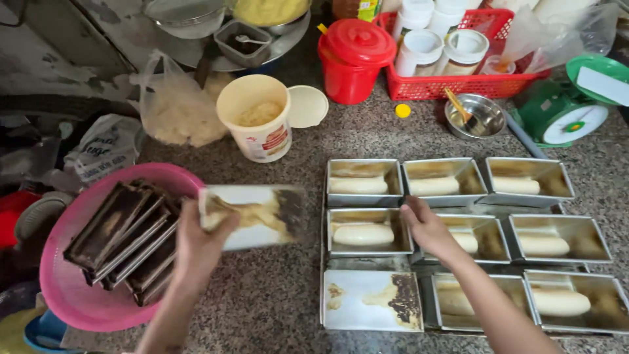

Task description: Preparing bread dough by rolling, placing in molds, brushing with wash, and covering with lids.

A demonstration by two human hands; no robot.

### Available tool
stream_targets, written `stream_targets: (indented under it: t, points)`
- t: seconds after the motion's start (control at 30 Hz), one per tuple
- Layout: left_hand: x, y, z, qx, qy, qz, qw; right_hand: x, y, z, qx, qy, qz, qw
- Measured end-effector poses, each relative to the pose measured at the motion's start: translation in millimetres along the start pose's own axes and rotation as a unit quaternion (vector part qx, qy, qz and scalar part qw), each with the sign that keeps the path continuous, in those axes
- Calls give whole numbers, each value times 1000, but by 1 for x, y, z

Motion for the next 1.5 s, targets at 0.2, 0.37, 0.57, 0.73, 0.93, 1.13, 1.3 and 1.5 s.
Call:
stream_targets:
  t: [0.2,0.37,0.57,0.73,0.93,1.13,1.3,1.5]
  points:
    - [65,-30,113,99,-277,-176,940,5,-15,4,12,125,121,985]
    - [97,-35,147,122,-346,-242,899,30,-25,2,14,133,277,952]
    - [8,-47,201,276,-55,-131,951,12,-22,6,74,206,285,933]
    - [-22,-68,260,209,-62,-81,973,-17,-22,10,70,313,291,901]
    - [-33,-66,250,170,-113,-23,979,-22,-14,10,83,141,169,972]
    - [-12,-23,144,90,43,-44,994,98,-24,-4,43,-194,27,980]
    - [55,-1,-21,-127,234,107,958,157,-14,33,26,-145,-78,986]
    - [170,-10,-135,-117,441,-77,887,217,-17,136,233,124,-219,939]
Point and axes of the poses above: each hand's wrist, its own y-axis towards the middle knuckle, its own z-axis out of the palm, x = y × z, the point moved 6 cm from there along y, towards the middle knuckle, and after that the axes turned 15 degrees about y, right-handed, at the moved point
